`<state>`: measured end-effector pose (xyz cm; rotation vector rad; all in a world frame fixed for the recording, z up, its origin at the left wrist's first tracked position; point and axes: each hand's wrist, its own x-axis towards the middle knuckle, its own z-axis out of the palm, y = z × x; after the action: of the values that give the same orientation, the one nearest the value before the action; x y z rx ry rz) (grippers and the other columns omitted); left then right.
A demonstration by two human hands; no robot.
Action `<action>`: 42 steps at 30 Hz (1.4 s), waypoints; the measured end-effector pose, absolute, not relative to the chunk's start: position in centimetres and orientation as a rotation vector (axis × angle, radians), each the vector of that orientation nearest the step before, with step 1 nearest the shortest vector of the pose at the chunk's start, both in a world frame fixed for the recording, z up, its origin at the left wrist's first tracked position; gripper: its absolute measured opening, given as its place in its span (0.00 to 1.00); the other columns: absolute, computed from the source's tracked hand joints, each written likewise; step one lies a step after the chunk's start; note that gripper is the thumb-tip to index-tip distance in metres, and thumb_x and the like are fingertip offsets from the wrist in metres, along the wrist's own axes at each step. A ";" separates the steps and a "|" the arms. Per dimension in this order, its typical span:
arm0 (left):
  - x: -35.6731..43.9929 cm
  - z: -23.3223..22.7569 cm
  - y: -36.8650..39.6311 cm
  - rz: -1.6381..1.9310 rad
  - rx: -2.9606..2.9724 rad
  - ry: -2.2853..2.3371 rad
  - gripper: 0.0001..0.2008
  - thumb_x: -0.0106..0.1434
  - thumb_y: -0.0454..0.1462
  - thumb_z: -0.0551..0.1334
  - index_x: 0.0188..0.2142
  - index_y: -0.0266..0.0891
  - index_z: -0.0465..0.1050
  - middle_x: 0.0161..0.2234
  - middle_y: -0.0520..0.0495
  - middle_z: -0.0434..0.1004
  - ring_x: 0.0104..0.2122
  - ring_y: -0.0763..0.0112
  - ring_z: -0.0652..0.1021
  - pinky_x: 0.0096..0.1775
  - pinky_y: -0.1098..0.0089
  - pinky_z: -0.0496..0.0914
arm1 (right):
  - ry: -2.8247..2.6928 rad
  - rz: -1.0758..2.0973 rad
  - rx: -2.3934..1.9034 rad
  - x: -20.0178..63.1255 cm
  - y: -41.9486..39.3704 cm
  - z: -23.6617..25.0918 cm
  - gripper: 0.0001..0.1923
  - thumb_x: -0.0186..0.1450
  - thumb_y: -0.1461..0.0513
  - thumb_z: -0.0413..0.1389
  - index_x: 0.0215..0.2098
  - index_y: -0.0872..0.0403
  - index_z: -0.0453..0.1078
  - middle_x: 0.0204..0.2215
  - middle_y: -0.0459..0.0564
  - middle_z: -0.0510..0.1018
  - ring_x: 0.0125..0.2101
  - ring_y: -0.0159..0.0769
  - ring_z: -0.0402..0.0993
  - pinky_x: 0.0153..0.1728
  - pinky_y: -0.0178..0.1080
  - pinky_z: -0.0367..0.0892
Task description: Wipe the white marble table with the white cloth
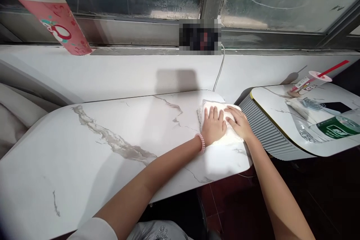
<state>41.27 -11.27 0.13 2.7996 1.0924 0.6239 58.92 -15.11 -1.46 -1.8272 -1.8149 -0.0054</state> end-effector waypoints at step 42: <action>33.1 -0.3 -1.2 0.522 2.681 1.367 0.26 0.71 0.42 0.46 0.64 0.34 0.60 0.65 0.36 0.60 0.66 0.55 0.58 0.66 0.49 0.48 | -1.909 -0.034 -1.749 48.3 -2.8 -0.7 0.19 0.65 0.56 0.46 0.50 0.48 0.69 0.55 0.52 0.74 0.58 0.48 0.65 0.58 0.54 0.58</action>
<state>33.11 -1.25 -0.30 2.6811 1.3670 0.5222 48.33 -2.83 -0.72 -1.7495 -1.9094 -0.0341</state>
